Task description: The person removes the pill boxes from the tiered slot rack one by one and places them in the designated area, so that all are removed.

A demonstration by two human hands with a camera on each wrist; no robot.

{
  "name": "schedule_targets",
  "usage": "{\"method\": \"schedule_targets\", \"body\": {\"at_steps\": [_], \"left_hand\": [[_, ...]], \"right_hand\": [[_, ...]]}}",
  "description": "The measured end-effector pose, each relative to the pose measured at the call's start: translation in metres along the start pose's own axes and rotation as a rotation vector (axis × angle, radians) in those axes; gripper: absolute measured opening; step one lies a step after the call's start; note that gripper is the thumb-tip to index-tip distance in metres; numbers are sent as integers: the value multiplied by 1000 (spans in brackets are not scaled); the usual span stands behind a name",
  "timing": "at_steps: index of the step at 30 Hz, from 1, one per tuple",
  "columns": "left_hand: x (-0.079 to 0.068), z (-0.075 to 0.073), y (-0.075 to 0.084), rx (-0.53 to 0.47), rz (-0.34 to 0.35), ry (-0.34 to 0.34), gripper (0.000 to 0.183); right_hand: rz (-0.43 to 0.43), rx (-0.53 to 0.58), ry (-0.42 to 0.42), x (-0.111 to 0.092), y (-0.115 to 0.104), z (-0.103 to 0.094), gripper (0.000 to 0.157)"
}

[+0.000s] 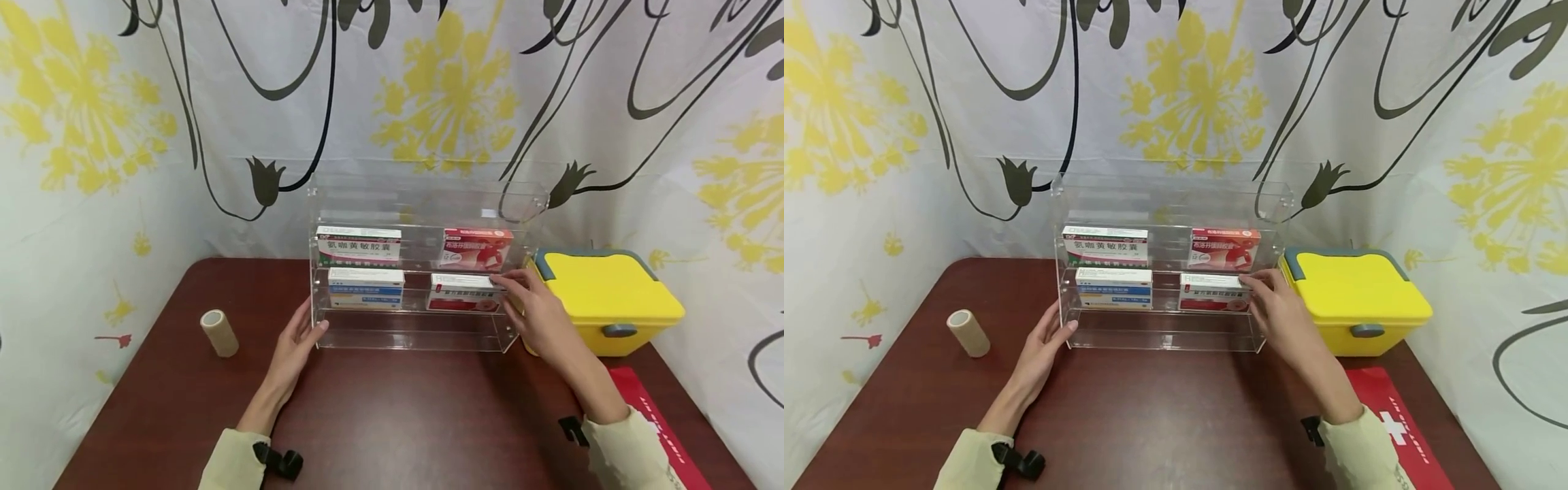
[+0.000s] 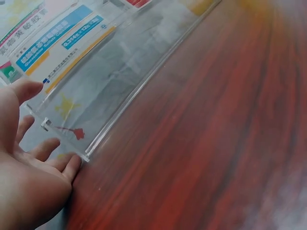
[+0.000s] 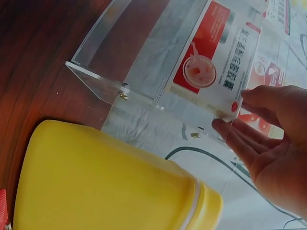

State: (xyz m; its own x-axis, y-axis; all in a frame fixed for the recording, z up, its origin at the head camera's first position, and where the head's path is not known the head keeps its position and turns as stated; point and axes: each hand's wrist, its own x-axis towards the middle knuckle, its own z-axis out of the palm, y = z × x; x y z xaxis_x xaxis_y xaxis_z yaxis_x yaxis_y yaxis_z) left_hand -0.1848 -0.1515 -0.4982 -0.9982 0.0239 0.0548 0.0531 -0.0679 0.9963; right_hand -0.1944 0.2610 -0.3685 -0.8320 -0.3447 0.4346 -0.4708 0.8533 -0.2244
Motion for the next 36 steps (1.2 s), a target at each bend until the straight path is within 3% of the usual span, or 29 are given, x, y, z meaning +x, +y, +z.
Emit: {"method": "schedule_targets", "body": {"at_steps": [5, 12, 36], "left_hand": [[3, 1, 0, -14, 14, -9, 66], [5, 1, 0, -23, 21, -8, 65], [0, -2, -1, -3, -12, 24, 61]], "right_hand": [[-19, 94, 31, 5, 7, -5, 44], [-16, 183, 0, 11, 15, -13, 43], [1, 222, 16, 23, 19, -14, 35]]}}
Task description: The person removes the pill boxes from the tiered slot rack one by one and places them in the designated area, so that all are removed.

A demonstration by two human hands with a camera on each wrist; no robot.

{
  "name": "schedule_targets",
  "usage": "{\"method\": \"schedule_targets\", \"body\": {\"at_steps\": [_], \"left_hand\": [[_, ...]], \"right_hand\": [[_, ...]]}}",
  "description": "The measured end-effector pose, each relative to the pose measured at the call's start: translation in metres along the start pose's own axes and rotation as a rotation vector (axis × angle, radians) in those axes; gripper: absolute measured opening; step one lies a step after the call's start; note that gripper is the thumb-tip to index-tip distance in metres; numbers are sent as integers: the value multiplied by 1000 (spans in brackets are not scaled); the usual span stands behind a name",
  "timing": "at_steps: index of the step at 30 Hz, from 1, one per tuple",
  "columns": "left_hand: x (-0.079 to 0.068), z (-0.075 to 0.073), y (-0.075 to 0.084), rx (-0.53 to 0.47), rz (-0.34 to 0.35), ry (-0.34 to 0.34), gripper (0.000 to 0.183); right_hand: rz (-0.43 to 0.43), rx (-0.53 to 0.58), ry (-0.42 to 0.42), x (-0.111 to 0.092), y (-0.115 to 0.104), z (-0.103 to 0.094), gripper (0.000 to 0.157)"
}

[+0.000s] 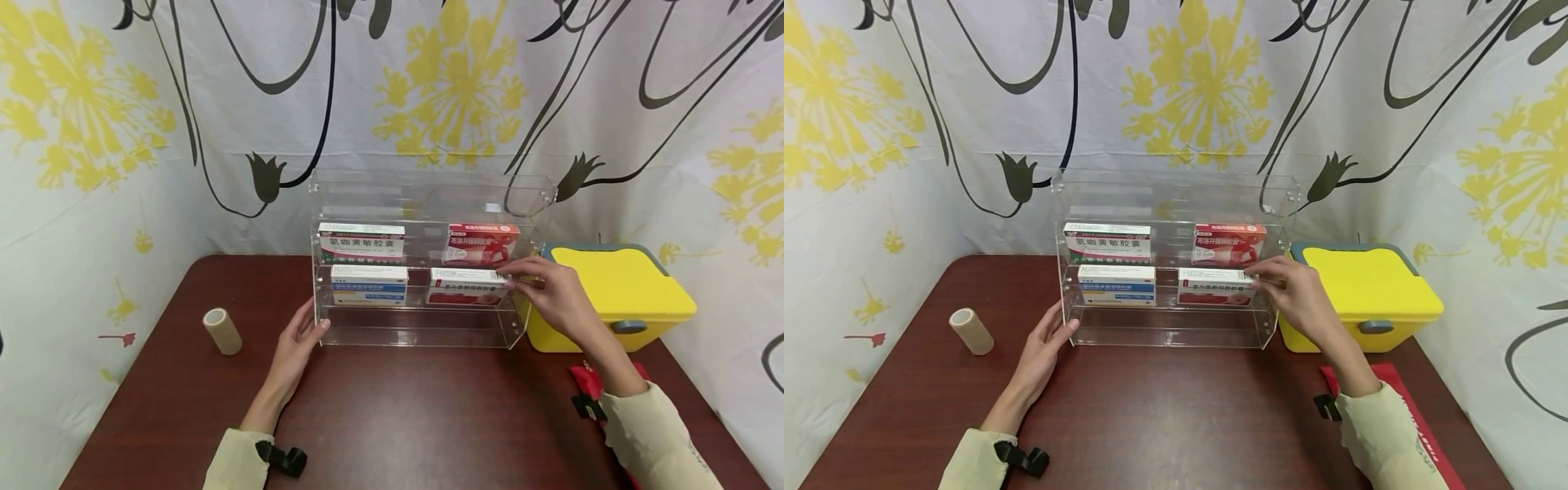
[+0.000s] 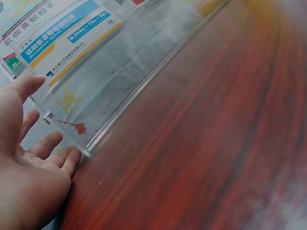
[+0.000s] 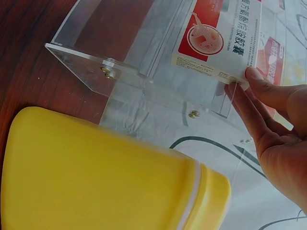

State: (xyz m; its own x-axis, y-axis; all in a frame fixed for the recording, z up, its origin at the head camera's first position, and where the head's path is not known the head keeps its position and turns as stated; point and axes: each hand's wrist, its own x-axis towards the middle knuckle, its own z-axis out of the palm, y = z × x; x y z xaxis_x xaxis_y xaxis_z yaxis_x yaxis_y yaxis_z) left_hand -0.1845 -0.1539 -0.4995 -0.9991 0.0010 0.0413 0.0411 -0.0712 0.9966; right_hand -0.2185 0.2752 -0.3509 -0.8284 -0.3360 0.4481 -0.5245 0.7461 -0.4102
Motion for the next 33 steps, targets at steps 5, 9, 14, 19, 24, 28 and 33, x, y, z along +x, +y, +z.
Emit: {"method": "schedule_targets", "body": {"at_steps": [5, 9, 14, 19, 24, 28, 33], "left_hand": [[1, 0, 0, -4, -17, -2, 61], [0, 0, 5, -10, -32, -10, 63], [-8, 4, 23, 7, -35, -15, 63], [-11, 5, 28, 11, -38, -16, 63], [-10, 4, 26, -1, -37, -17, 62], [-11, 4, 25, 12, -46, -11, 63], [-11, 5, 25, 4, -49, -7, 63]], "right_hand": [[-17, -1, 23, 2, -2, -5, 34], [-48, 15, 41, 5, -5, -9, 33], [-82, 29, 52, 8, -10, -18, 32], [-80, 30, 69, 11, -15, -30, 34], [-101, 20, 93, 13, -21, -45, 35], [-111, -2, 95, 12, -30, -61, 38], [-152, 13, 73, 6, -41, -75, 43]]}}
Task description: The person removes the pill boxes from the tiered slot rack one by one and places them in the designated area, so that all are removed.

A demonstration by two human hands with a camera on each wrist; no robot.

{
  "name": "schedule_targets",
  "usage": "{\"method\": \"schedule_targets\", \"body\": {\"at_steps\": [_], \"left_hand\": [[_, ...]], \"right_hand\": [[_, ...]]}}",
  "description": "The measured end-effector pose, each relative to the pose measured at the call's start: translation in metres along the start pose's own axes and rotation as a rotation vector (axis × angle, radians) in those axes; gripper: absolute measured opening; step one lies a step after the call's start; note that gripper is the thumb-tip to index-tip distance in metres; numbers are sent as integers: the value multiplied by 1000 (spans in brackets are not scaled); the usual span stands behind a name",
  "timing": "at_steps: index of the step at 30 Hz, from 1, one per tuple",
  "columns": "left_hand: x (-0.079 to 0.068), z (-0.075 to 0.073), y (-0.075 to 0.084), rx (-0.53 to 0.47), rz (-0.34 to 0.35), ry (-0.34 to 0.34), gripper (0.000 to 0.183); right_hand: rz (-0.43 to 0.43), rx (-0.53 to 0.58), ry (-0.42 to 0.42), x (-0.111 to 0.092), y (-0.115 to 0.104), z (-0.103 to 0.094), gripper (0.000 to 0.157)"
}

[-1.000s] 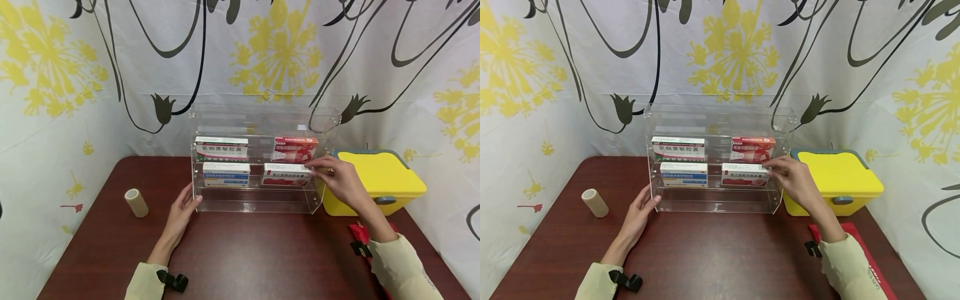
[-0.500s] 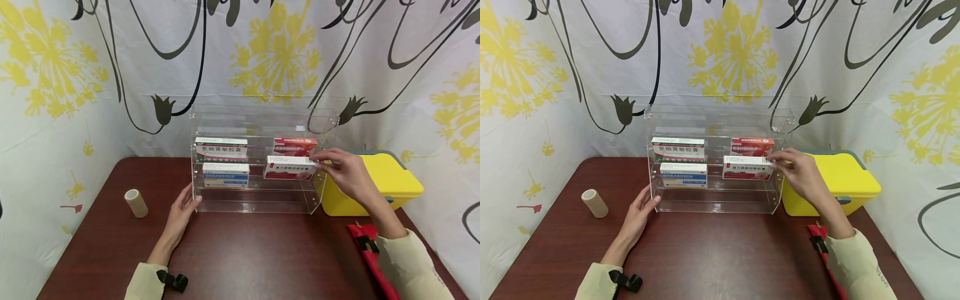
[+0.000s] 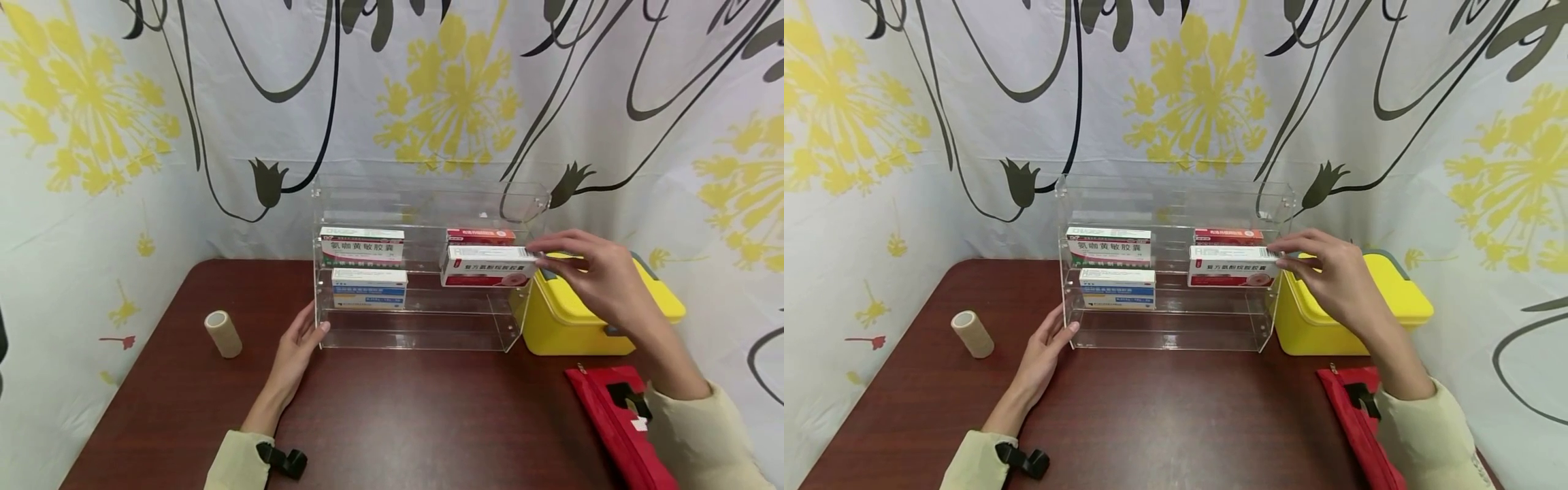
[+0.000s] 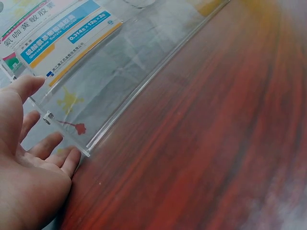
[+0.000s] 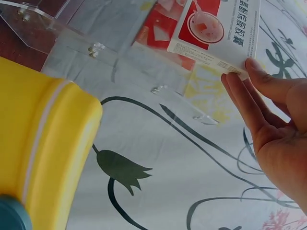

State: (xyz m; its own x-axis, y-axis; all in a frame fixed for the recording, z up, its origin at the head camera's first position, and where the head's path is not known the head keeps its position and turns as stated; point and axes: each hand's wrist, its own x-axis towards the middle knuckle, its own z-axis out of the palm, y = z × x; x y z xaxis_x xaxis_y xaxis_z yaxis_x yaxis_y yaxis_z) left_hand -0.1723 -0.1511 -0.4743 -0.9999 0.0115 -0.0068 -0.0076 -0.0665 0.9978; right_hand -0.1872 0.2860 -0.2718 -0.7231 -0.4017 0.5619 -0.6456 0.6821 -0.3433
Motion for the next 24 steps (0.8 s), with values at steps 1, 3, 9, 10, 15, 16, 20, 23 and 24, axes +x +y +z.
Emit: {"method": "schedule_targets", "body": {"at_steps": [1, 3, 9, 10, 15, 16, 20, 23, 24], "left_hand": [[0, 0, 0, -3, 0, 0, 63], [0, 0, 0, -6, 3, -1, 63], [0, 0, 0, -15, 8, -1, 62], [0, 0, 0, -13, 8, 0, 62], [0, 1, 1, -13, 17, 2, 62], [0, 1, 2, -14, 20, 2, 62], [1, 1, 2, -10, 25, 2, 62], [5, -1, -7, -12, 14, 4, 63], [6, -2, -10, -12, 12, 5, 63]], "right_hand": [[-5, 9, -10, -2, -1, -1, 45], [-11, 28, -37, -5, -2, -3, 47], [3, 85, -133, -24, 4, -1, 49], [9, 105, -147, -28, 5, 0, 49], [12, 237, -244, -48, 13, 9, 47], [15, 257, -268, -53, 15, 12, 45], [53, 322, -357, -74, 24, 27, 39], [44, 363, -405, -90, 34, 42, 32], [39, 376, -421, -95, 38, 46, 30]]}}
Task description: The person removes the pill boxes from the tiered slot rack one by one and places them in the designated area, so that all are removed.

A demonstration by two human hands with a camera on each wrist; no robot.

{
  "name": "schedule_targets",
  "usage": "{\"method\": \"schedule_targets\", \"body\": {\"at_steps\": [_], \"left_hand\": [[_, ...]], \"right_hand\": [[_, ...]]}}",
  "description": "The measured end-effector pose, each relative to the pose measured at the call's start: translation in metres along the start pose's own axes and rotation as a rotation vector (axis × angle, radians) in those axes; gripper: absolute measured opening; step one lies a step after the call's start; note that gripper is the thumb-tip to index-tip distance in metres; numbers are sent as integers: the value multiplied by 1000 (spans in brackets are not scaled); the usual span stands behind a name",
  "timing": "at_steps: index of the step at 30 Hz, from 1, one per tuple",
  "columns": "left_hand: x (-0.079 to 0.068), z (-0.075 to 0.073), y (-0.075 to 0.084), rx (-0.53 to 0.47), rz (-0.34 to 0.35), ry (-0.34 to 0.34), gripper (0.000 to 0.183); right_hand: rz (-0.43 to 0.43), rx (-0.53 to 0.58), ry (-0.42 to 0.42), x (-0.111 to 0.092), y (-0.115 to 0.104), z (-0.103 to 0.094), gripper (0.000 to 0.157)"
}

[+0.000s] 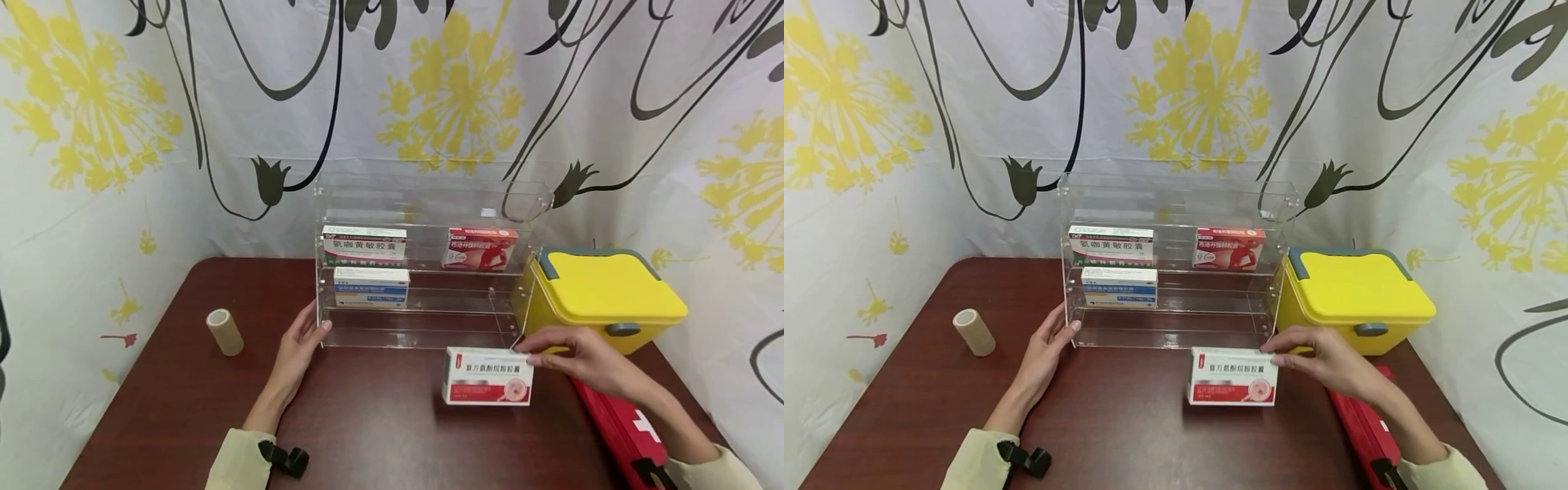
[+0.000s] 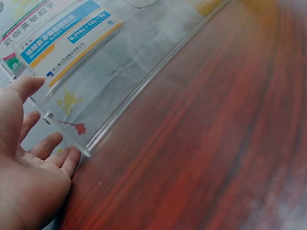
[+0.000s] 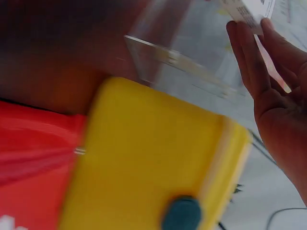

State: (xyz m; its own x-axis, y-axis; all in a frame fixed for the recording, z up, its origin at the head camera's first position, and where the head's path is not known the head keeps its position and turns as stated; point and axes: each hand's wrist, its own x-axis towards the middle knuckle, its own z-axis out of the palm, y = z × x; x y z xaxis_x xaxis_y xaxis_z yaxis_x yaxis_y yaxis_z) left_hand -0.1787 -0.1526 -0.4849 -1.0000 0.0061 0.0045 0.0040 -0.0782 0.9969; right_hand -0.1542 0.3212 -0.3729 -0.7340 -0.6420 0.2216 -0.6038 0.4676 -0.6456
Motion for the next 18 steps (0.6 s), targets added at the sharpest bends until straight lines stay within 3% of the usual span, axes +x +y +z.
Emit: {"method": "schedule_targets", "body": {"at_steps": [3, 9, 18], "left_hand": [[4, -3, -12, -6, 5, 6, 63], [6, -3, -16, 7, 29, 14, 62], [5, -3, -16, 8, 32, 20, 60]], "right_hand": [[8, 36, -56, -7, 14, 14, 26], [64, 115, -139, -14, 33, 27, 22], [192, 1, -75, -14, 42, 44, 17]]}}
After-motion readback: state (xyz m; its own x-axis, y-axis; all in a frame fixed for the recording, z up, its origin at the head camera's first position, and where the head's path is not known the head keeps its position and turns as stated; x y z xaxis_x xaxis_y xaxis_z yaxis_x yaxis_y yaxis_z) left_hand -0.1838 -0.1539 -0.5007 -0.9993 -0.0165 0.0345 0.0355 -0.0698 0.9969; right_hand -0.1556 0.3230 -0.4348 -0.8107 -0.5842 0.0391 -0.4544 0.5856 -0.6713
